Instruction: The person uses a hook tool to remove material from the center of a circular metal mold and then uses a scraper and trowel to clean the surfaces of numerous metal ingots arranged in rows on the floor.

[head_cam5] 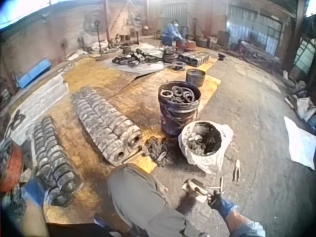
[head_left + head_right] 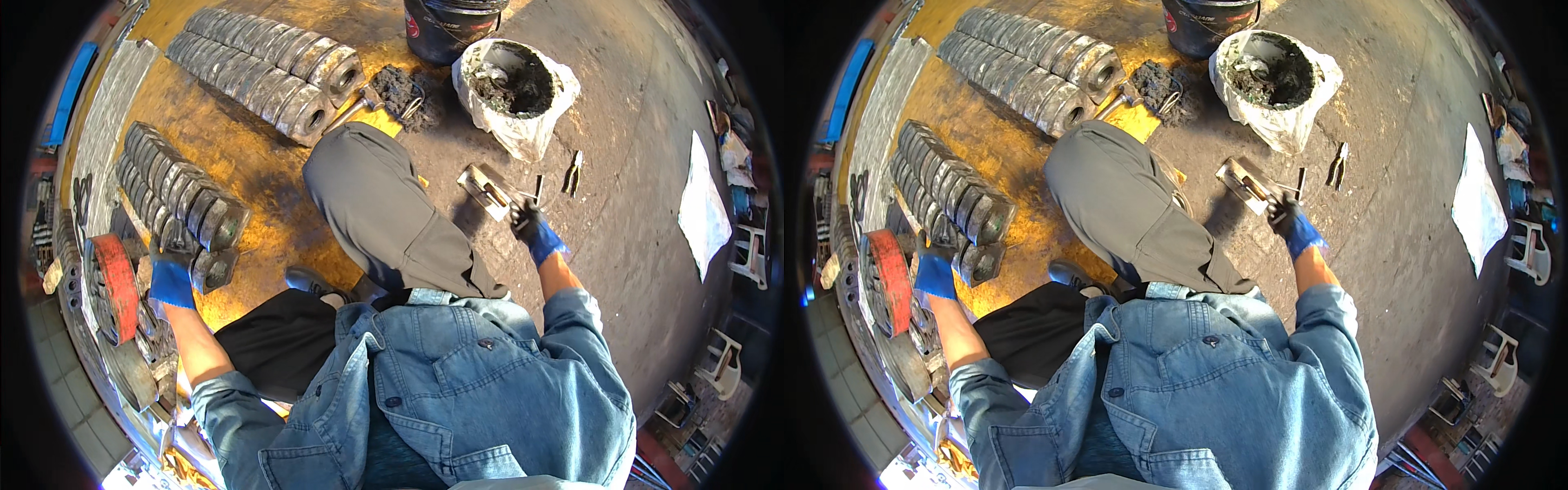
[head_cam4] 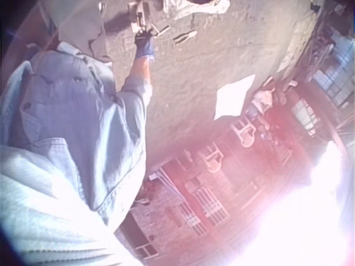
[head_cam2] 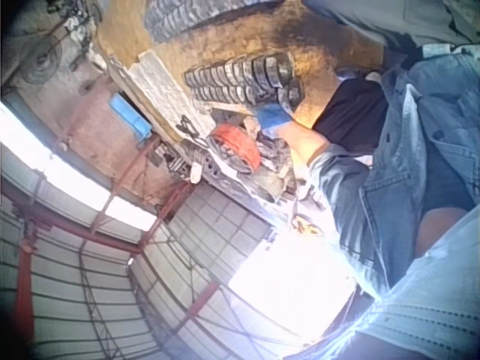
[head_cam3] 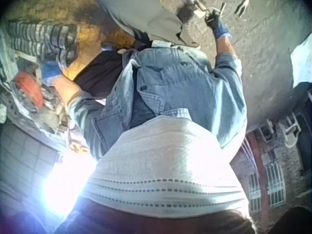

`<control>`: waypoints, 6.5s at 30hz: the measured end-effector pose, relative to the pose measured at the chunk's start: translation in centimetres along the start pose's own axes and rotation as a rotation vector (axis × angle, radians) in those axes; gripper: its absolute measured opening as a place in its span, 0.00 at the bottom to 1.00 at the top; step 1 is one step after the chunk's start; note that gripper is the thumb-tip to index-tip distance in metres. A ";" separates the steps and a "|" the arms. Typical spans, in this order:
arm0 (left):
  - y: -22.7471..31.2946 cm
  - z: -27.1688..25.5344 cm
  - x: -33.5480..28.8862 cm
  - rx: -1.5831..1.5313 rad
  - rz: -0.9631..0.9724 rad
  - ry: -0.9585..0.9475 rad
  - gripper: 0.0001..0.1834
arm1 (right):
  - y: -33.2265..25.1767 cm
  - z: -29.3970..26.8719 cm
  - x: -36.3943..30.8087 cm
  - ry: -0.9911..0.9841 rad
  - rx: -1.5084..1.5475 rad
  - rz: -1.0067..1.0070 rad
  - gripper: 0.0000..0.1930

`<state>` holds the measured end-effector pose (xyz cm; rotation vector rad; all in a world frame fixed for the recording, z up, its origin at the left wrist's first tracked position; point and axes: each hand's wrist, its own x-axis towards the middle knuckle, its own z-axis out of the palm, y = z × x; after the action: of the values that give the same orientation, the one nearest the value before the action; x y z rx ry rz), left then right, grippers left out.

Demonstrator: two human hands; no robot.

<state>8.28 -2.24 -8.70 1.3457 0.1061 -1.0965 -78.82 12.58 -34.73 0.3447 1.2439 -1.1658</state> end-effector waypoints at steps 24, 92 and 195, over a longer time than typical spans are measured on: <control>-0.4 -3.3 -2.9 -0.035 0.009 -0.062 0.24 | 5.9 5.4 7.0 0.291 -2.358 -0.891 0.21; 3.1 -2.6 -6.5 -0.238 0.131 -0.195 0.38 | 38.7 48.9 16.0 -0.962 -1.599 -0.345 0.14; -8.0 -0.2 22.2 1.385 0.897 0.777 0.32 | 44.5 67.4 20.8 -0.735 -2.458 -1.142 0.20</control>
<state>14.76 -13.39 -28.46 2.5827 -0.7595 0.3527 -7.48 -29.49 -44.75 -2.5047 1.2104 0.2521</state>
